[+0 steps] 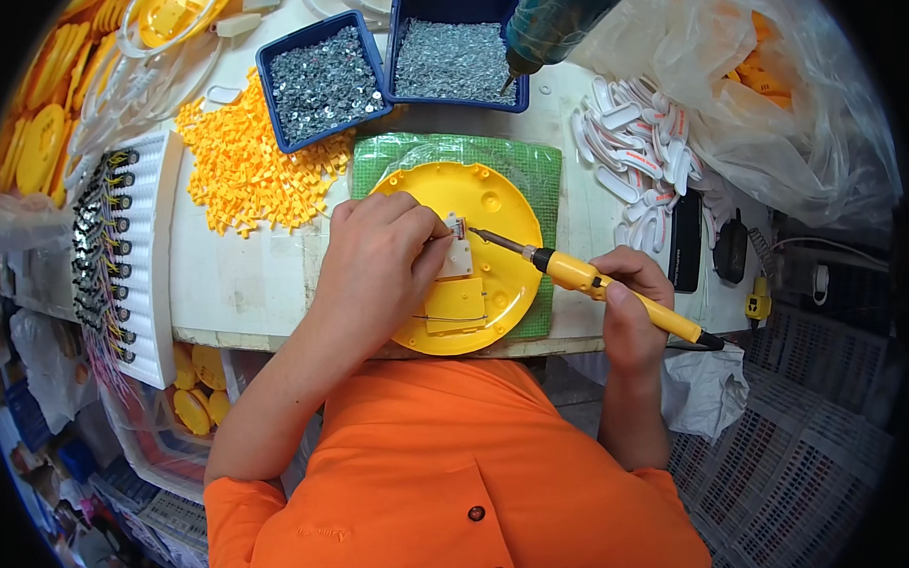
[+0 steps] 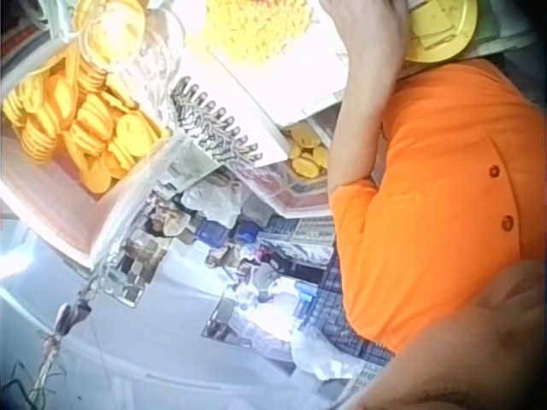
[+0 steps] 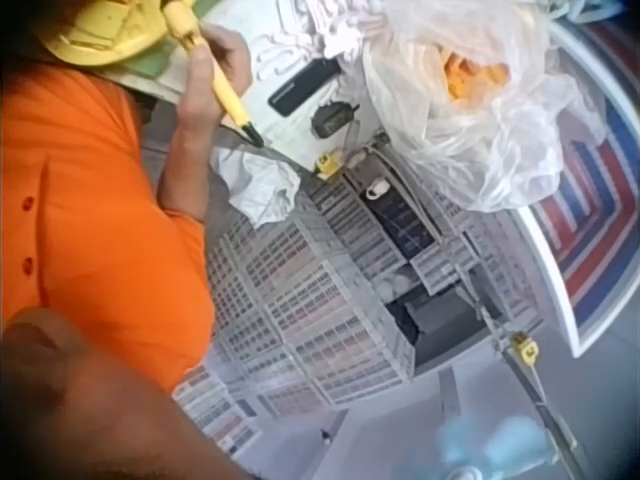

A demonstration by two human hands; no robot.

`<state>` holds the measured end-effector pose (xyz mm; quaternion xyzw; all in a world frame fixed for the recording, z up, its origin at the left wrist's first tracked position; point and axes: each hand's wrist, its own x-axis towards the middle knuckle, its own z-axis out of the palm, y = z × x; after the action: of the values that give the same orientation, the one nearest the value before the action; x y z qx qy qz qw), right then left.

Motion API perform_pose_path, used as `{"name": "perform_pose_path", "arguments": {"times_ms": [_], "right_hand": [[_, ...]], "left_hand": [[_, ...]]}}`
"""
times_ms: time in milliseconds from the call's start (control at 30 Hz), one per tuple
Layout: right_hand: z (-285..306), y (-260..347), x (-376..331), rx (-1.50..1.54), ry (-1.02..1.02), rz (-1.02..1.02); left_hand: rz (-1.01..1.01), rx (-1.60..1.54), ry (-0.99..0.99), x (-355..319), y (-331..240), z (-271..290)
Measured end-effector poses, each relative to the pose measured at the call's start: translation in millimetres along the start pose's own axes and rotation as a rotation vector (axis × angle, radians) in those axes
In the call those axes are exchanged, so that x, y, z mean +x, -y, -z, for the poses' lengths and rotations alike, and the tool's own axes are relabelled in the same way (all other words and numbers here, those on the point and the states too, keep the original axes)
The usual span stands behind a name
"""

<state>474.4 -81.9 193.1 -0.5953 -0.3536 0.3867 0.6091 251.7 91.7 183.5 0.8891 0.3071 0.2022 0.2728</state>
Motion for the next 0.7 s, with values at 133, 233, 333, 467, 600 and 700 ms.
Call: {"name": "perform_pose_path", "arguments": {"times_ms": [133,233,333,467,600,700], "right_hand": [[0,4,0,-0.031,-0.016,-0.008],[6,5,-4,-0.038,-0.050,0.023],[20,9,-13,-0.050,-0.109,0.083],[61,11,-25,-0.003,-0.342,0.189],[139,19,-48,0.106,-0.877,0.398],[213,17,-82,0.100,-1.109,0.527]], "left_hand": [[-0.021,0.015,-0.027,2,0,1],[-0.029,0.020,-0.025,5,-1,0],[-0.071,-0.018,-0.040,9,-3,-1],[-0.060,0.000,-0.011,9,3,-1],[-0.094,0.018,-0.013,5,1,1],[-0.068,0.028,0.003,8,-1,1]]}}
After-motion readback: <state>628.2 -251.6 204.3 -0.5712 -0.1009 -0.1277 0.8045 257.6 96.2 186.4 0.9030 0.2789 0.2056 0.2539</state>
